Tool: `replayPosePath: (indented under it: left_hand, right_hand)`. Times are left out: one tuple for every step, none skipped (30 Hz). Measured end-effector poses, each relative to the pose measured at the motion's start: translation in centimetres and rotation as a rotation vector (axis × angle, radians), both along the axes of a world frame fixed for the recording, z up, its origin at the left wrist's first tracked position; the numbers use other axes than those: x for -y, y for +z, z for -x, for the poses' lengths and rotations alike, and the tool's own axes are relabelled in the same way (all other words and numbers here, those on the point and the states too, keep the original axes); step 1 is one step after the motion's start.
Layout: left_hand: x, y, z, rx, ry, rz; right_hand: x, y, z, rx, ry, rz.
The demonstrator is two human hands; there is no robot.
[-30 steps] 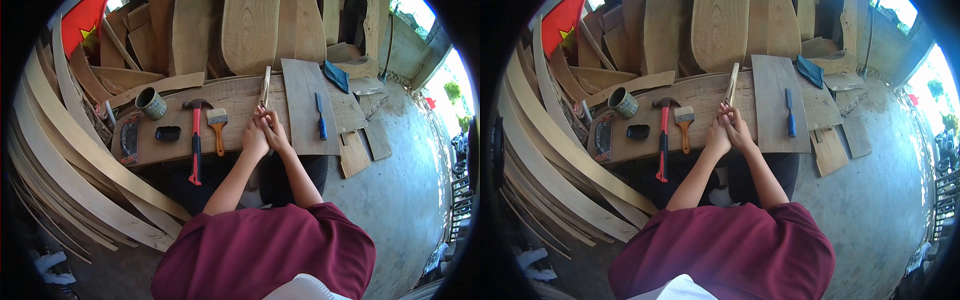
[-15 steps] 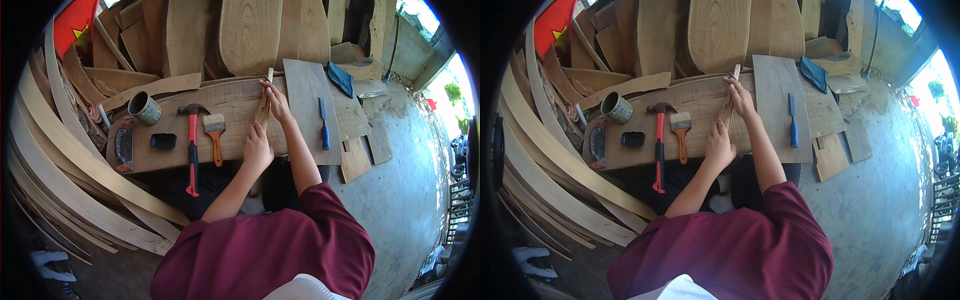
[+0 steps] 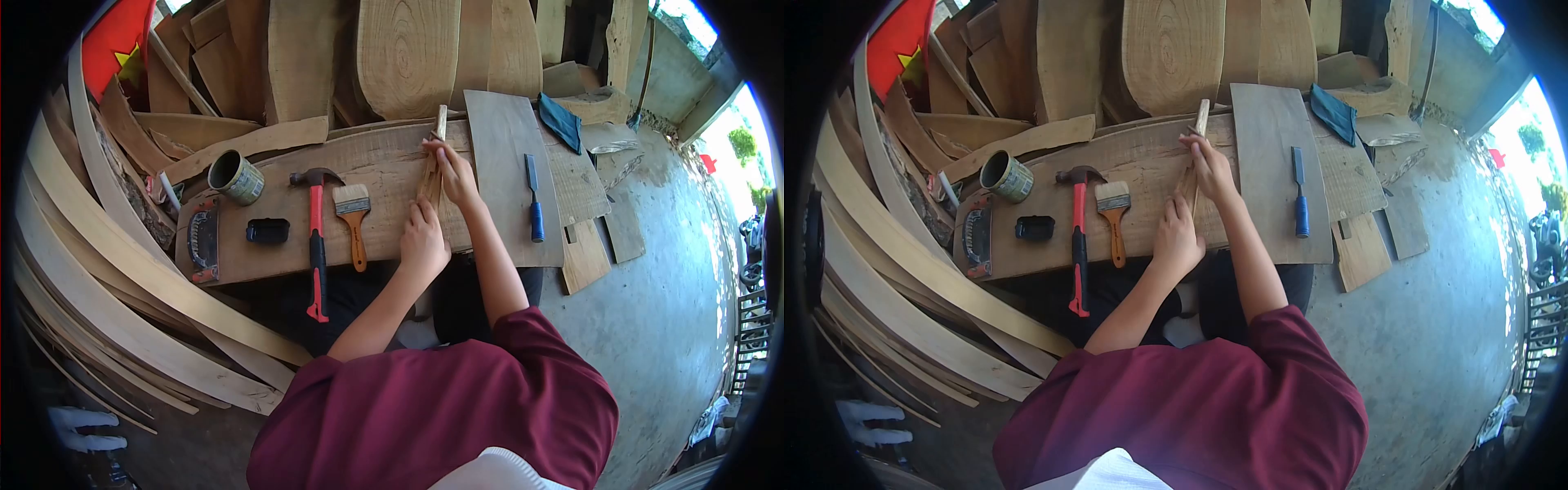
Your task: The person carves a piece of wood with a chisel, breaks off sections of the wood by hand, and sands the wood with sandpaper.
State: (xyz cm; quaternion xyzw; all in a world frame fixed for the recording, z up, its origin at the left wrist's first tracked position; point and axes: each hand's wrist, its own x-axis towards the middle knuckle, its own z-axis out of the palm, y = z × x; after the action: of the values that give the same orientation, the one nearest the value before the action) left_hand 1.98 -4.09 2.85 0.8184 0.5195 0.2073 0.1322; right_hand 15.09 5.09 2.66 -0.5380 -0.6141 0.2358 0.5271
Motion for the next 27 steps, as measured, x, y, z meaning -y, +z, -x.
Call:
replayPosePath:
  left_hand:
    - [0.1,0.2,0.0,-0.003,0.002,0.008]
    - [0.1,0.3,0.0,-0.005,0.003,0.017]
    - [0.0,0.0,-0.3,-0.001,0.005,0.017]
    - [-0.1,-0.4,-0.5,-0.029,0.026,-0.015]
    - [-0.2,-0.8,-0.7,-0.058,0.046,-0.045]
    - [-0.2,-0.8,-0.9,-0.056,0.046,-0.043]
    - [-0.2,-0.8,-1.0,-0.061,0.063,-0.036]
    - [-0.2,-0.8,-1.1,-0.066,0.079,-0.032]
    - [-0.1,-0.7,-1.2,-0.068,0.077,-0.033]
    - [0.0,-0.5,-1.2,-0.075,0.082,-0.025]
    - [0.0,-0.4,-1.1,-0.083,0.087,-0.016]
    - [-0.1,-0.2,-1.0,-0.087,0.083,-0.018]
    - [0.0,-0.1,-1.0,-0.080,0.079,-0.002]
    - [0.0,-0.1,-1.0,-0.072,0.074,0.013]
    - [0.0,-0.1,-1.1,-0.070,0.071,0.013]
    - [0.0,-0.1,-1.1,-0.069,0.074,0.008]
    - [-0.1,-0.1,-1.1,-0.067,0.079,0.003]
    - [-0.1,-0.2,-1.1,-0.067,0.079,0.003]
    - [-0.1,-0.3,-1.1,-0.070,0.076,-0.021]
    - [-0.1,-0.4,-1.0,-0.074,0.074,-0.045]
    - [-0.1,-0.4,-0.9,-0.075,0.077,-0.043]
    - [-0.2,-0.5,-0.9,-0.077,0.075,-0.059]
    - [-0.2,-0.6,-0.9,-0.077,0.073,-0.073]
    - [-0.2,-0.7,-0.9,-0.074,0.074,-0.068]
    - [-0.3,-0.7,-0.9,-0.070,0.075,-0.067]
    - [-0.3,-0.7,-0.9,-0.066,0.076,-0.066]
    - [-0.3,-0.6,-0.9,-0.062,0.077,-0.063]
  right_hand:
    - [-1.8,-0.4,-0.6,-0.003,-0.004,-0.050]
    - [-3.1,-0.7,-1.1,-0.006,-0.009,-0.101]
    - [-4.0,-0.6,-1.3,-0.002,-0.006,-0.101]
    - [-4.8,-0.6,-1.4,-0.016,0.012,-0.114]
    - [-5.2,-0.9,-1.4,-0.031,0.030,-0.126]
    - [-4.8,-0.6,-1.1,-0.028,0.031,-0.124]
    - [-4.3,-0.3,-0.9,0.001,0.007,-0.095]
    - [-3.6,-0.2,-0.7,0.028,-0.017,-0.068]
    - [-2.8,-0.2,-0.5,0.026,-0.020,-0.069]
    - [-1.8,-0.4,-0.3,0.009,0.001,-0.072]
    - [-0.8,-0.6,0.0,-0.010,0.022,-0.075]
    - [0.9,-0.3,0.2,-0.021,0.036,-0.020]
    - [2.1,-0.6,0.5,-0.022,0.033,-0.020]
    - [3.1,-0.7,0.8,-0.023,0.061,-0.047]
    - [3.9,-0.9,0.9,-0.023,0.089,-0.076]
    - [4.3,-1.1,1.2,-0.023,0.079,-0.056]
    - [4.2,-1.0,1.2,-0.023,0.077,-0.057]
    - [4.0,-0.9,1.3,0.014,0.043,-0.072]
    - [3.7,-0.8,1.4,0.050,0.011,-0.087]
    - [3.1,-0.5,1.3,0.050,0.014,-0.086]
    - [2.0,-0.2,1.2,0.029,-0.013,-0.019]
    - [0.9,0.1,0.9,0.009,-0.039,0.049]
    - [-0.3,0.4,0.6,0.010,-0.037,0.052]
    - [-1.6,0.4,0.2,0.001,-0.032,0.032]
    - [-2.5,0.2,-0.2,-0.007,-0.026,0.011]
    - [-3.2,-0.1,-0.4,-0.003,-0.025,0.014]
    - [-3.6,-0.3,-0.3,-0.097,0.013,-0.030]
